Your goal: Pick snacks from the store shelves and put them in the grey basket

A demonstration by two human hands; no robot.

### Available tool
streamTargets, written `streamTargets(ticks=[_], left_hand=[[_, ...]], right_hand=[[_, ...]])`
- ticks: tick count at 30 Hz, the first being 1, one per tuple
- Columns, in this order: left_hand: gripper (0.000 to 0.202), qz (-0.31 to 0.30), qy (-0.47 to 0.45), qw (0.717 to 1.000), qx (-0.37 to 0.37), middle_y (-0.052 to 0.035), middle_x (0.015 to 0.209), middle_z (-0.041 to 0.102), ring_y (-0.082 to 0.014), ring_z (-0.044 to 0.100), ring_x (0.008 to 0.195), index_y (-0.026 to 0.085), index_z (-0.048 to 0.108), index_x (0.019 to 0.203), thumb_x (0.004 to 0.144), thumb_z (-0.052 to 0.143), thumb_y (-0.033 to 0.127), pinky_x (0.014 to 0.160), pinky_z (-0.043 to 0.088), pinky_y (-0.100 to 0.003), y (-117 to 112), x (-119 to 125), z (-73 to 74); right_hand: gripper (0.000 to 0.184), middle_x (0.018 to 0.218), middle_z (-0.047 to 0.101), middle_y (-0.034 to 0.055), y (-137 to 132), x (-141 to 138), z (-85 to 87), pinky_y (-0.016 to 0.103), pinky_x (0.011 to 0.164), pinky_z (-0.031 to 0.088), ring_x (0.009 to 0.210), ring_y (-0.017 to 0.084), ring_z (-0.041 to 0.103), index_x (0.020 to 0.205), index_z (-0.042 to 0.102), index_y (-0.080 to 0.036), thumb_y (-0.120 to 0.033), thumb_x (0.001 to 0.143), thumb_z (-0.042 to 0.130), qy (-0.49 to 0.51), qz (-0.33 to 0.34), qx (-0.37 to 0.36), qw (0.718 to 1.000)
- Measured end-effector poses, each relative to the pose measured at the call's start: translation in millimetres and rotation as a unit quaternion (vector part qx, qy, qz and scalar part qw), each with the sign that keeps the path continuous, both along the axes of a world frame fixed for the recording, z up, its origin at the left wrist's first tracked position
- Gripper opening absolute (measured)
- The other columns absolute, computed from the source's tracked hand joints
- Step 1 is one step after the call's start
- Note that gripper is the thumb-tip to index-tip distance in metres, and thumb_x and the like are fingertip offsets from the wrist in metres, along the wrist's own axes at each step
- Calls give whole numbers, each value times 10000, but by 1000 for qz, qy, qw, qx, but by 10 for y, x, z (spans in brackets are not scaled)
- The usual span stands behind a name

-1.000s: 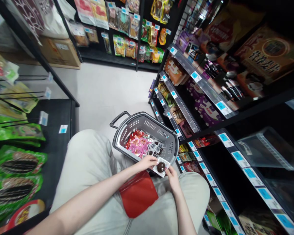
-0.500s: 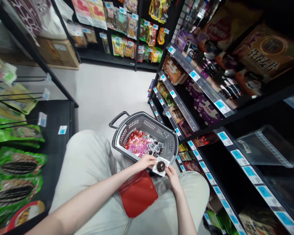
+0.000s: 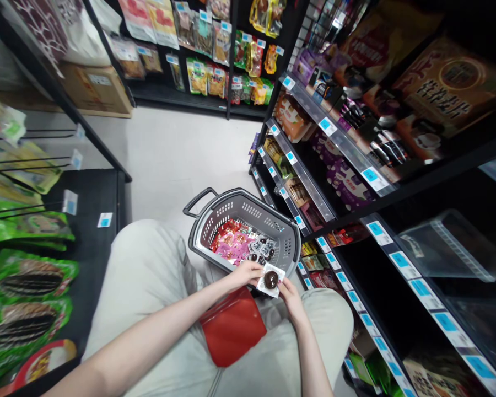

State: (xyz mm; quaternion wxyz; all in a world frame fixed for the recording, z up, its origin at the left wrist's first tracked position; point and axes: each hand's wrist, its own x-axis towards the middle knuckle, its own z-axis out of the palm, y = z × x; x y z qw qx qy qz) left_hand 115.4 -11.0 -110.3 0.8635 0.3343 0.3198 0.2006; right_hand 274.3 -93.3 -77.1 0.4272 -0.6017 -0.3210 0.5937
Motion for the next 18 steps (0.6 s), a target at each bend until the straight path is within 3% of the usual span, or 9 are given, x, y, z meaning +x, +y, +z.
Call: streamTargets(ticks=[18], left_hand=[[446,5,-33,999,-9,-11,606,588,-109,525,557,76,634,770,519,733,431,617,433,-271,7,1,23]], right_hand=[[392,969,626,65,-21,28,46,331,793,439,856,193,567,1049,599,-168,-405,739,564,-43,28,32,998]])
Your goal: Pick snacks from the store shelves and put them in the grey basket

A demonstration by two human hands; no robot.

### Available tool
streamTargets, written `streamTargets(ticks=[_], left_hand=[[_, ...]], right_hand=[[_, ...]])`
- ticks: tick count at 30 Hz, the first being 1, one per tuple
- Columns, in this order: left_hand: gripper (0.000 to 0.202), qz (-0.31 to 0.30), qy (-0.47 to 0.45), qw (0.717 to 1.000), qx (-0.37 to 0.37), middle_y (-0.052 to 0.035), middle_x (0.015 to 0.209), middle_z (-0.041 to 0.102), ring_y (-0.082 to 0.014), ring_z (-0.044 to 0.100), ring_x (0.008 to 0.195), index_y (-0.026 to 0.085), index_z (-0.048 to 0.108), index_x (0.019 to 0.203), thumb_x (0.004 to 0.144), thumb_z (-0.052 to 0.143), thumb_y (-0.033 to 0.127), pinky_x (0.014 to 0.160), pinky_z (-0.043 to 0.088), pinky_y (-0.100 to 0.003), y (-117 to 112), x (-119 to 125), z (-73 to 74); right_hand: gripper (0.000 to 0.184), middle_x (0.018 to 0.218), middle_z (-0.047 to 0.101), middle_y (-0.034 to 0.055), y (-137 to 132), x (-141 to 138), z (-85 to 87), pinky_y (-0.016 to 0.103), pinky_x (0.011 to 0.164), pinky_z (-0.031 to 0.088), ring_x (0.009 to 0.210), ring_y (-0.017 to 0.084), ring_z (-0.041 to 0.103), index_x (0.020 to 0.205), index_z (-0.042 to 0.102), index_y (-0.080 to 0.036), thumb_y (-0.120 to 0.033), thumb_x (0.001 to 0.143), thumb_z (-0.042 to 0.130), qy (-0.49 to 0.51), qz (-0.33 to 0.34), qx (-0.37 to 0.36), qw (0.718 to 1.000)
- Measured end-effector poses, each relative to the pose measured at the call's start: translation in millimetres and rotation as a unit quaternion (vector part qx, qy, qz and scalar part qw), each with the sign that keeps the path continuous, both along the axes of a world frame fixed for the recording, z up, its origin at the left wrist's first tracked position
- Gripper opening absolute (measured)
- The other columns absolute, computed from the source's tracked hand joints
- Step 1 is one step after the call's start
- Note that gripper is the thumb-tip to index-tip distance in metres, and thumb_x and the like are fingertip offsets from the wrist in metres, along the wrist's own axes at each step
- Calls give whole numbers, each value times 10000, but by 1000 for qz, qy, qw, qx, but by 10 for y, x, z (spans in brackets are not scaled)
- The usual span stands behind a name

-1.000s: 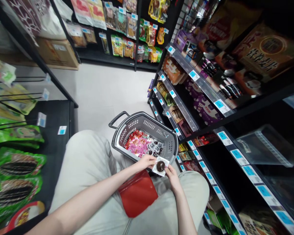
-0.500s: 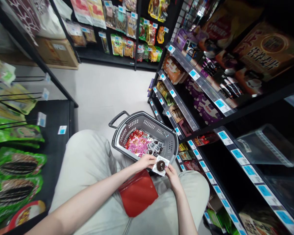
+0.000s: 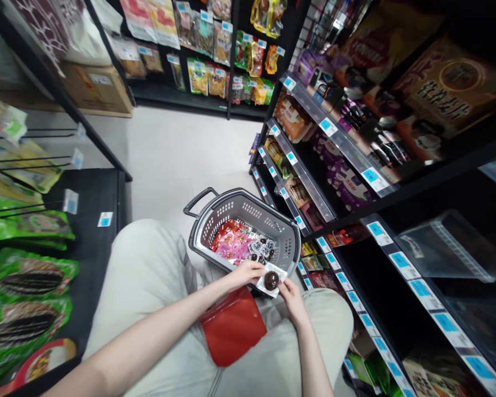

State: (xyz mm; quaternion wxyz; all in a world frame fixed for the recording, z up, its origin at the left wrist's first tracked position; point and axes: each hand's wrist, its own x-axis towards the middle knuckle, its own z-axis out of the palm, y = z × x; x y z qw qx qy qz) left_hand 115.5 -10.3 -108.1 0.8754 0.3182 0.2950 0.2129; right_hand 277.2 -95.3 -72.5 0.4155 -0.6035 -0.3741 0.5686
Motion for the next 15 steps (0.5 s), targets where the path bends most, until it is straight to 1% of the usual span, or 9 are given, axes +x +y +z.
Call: streamTargets(ticks=[4,8,10,12,15], left_hand=[[439,0,-4,1000,-3,-11,603,583,-105,522,557,70,630,760,518,735,421,612,424,-262,3,-8,15],[430,1,-7,1000,-3,-1,587,562,-93,507,539,68,622,747,523,732,417,594,406,-246,0,-6,-10],[426,2,-7,1000,-2,4,576,550,-89,497,532,69,618,734,522,732,420,587,396,-243,1,-1,-27],[429,2,-7,1000,1,4,578,547,-93,493,539,73,618,731,519,732,428,589,389,-244,3,3,-36],[442,2,-5,1000,8,-6,601,560,-108,500,576,81,623,737,509,731,444,604,383,-247,9,6,-32]], right_hand=[[348,966,628,54,1,-10,25,328,808,430,855,185,571,1036,607,-185,-374,747,568,19,-1,2,1000],[344,974,629,59,1,-13,42,352,844,411,900,198,562,1038,612,-189,-362,742,577,24,1,9,1000],[336,965,633,62,1,-9,49,355,828,416,881,200,565,1029,619,-189,-357,740,580,18,3,16,1000],[300,923,644,58,1,-1,56,342,807,420,844,194,569,982,644,-186,-340,730,595,11,1,24,1000],[213,858,655,49,-6,13,66,316,800,412,817,187,569,861,684,-180,-307,700,630,5,-5,38,999]])
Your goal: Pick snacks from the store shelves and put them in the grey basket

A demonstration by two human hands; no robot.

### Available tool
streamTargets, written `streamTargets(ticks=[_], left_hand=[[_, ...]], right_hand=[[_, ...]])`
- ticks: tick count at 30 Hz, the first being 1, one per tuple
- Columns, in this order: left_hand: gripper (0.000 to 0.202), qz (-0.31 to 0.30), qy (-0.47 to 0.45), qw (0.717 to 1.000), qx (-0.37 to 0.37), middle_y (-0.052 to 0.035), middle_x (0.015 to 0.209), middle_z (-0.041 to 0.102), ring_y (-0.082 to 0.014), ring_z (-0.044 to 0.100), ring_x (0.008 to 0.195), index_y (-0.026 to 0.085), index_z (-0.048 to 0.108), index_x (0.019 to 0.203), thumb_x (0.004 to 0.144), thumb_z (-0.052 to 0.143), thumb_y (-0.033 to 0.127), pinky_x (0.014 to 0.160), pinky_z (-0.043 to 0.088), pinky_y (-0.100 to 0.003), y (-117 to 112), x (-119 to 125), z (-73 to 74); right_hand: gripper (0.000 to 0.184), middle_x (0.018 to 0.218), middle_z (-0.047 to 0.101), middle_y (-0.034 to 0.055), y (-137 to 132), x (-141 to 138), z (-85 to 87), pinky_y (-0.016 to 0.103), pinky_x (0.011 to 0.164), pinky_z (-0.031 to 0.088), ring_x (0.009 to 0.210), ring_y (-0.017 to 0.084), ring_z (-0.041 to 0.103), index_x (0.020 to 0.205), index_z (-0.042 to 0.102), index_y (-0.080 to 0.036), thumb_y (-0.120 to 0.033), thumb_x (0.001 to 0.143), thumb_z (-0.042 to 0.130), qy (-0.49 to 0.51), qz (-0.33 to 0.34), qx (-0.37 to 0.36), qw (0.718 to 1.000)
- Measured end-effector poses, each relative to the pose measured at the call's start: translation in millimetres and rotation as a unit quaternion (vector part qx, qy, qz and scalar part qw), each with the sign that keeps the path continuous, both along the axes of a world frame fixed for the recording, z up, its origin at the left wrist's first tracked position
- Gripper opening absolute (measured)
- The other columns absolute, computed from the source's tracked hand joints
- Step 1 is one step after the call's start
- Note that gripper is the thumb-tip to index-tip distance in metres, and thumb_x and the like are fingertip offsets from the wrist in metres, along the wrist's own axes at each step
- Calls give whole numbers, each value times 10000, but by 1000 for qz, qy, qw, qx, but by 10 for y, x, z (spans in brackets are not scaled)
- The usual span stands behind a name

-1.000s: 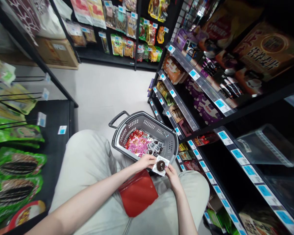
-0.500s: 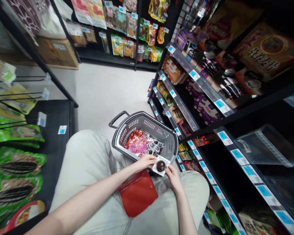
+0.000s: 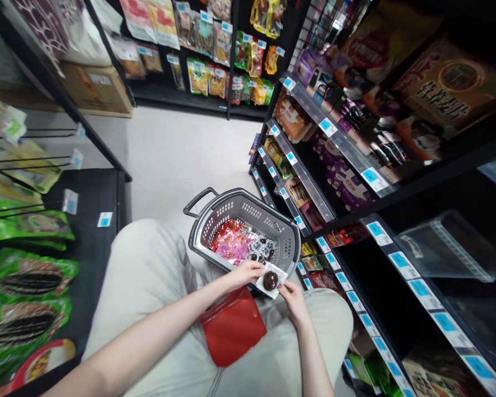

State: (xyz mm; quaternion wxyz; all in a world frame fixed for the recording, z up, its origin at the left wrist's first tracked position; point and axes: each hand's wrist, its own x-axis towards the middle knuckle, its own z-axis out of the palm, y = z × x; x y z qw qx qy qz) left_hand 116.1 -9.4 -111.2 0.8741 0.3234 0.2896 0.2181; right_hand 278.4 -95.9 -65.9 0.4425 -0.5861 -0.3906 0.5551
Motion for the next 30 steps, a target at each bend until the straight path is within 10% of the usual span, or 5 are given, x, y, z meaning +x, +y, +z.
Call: streamTargets(ticks=[30], left_hand=[[429,-16,57,993,104,50,534,416,-70,373,501,126,513,703,640,579,545,507,297,-203,9,19,-12]], right_hand=[[230,744,635,27,18,-15,-49,241,647,404,675,140,528,808,660,-160,-344,671,650,1,-28,-38,999]])
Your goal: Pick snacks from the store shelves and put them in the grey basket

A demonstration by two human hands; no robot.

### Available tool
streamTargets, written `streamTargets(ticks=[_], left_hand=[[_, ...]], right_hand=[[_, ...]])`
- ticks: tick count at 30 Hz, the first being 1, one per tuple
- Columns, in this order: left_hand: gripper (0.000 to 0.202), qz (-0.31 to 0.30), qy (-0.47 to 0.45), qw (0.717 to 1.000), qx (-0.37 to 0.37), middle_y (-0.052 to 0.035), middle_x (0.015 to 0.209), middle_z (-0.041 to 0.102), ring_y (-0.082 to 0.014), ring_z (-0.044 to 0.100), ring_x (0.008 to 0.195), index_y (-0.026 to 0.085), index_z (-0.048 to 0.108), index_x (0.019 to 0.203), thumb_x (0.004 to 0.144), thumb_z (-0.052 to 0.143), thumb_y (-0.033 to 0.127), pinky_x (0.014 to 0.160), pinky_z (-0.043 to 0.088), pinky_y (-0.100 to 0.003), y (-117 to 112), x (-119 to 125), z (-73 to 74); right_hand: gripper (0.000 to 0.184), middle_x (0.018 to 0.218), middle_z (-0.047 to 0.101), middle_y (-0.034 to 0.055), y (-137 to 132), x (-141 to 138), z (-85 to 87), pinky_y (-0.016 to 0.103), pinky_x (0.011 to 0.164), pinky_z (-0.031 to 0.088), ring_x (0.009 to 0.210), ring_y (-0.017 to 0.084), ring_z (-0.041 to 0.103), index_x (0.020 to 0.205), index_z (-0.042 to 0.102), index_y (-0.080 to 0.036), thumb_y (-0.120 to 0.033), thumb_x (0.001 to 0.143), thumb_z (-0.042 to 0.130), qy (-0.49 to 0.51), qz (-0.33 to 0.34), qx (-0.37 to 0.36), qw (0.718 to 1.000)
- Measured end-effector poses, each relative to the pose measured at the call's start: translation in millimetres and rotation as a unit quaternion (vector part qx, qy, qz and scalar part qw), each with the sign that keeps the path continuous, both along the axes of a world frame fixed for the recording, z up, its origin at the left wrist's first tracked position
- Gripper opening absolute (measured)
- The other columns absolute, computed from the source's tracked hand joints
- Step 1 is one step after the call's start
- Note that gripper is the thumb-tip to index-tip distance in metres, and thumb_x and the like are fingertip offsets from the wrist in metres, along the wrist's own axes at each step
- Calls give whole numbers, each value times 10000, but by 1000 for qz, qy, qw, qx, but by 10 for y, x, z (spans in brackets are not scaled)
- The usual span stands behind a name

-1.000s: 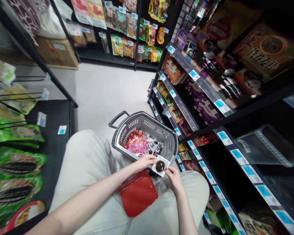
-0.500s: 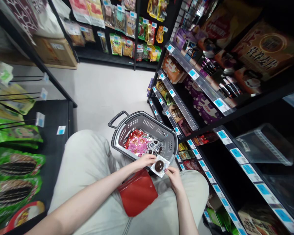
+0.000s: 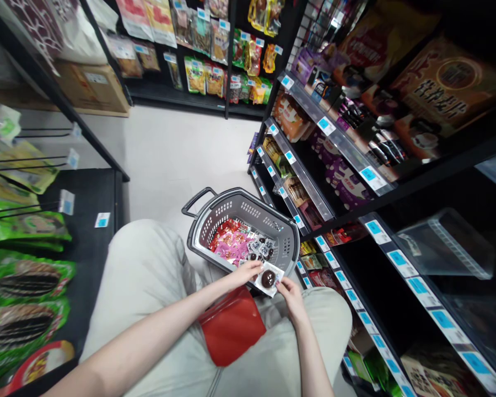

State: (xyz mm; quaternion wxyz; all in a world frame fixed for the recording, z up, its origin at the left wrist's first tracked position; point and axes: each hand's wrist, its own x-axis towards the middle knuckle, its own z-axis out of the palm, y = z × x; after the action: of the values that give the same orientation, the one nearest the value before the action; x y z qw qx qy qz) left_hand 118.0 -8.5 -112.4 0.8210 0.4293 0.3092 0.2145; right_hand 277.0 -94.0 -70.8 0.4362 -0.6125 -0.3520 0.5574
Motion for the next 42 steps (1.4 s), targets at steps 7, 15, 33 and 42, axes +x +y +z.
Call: streamTargets(ticks=[7,15,33,42], left_hand=[[445,-38,-20,998,39,-16,718,581,-110,503,627,113,587,853,669,574,518,588,381,-214,-2,-29,98],[428,-86,-50,991,84,-41,834,651,-151,563,783,103,631,931,595,695,361,771,414,-257,-16,-67,180],[405,-42,41,988,144,-11,726,621,-130,531,669,100,625,846,520,737,312,646,412,-221,-9,-79,3],[427,-42,55,985,160,-12,747,624,-138,534,690,111,640,893,518,733,292,649,409,-218,-3,-86,22]], right_hand=[[243,741,626,27,4,15,-13,251,679,401,704,150,527,792,654,-156,-361,663,648,-21,-1,-6,1000],[217,711,610,22,19,-3,15,251,666,404,674,143,521,717,642,-152,-351,634,668,-37,14,-5,999],[269,715,600,19,28,-7,29,258,619,423,606,125,513,792,614,-155,-314,589,689,-56,6,-8,998],[241,751,608,17,29,2,36,251,641,420,640,126,523,812,626,-163,-284,611,682,-57,13,1,998]])
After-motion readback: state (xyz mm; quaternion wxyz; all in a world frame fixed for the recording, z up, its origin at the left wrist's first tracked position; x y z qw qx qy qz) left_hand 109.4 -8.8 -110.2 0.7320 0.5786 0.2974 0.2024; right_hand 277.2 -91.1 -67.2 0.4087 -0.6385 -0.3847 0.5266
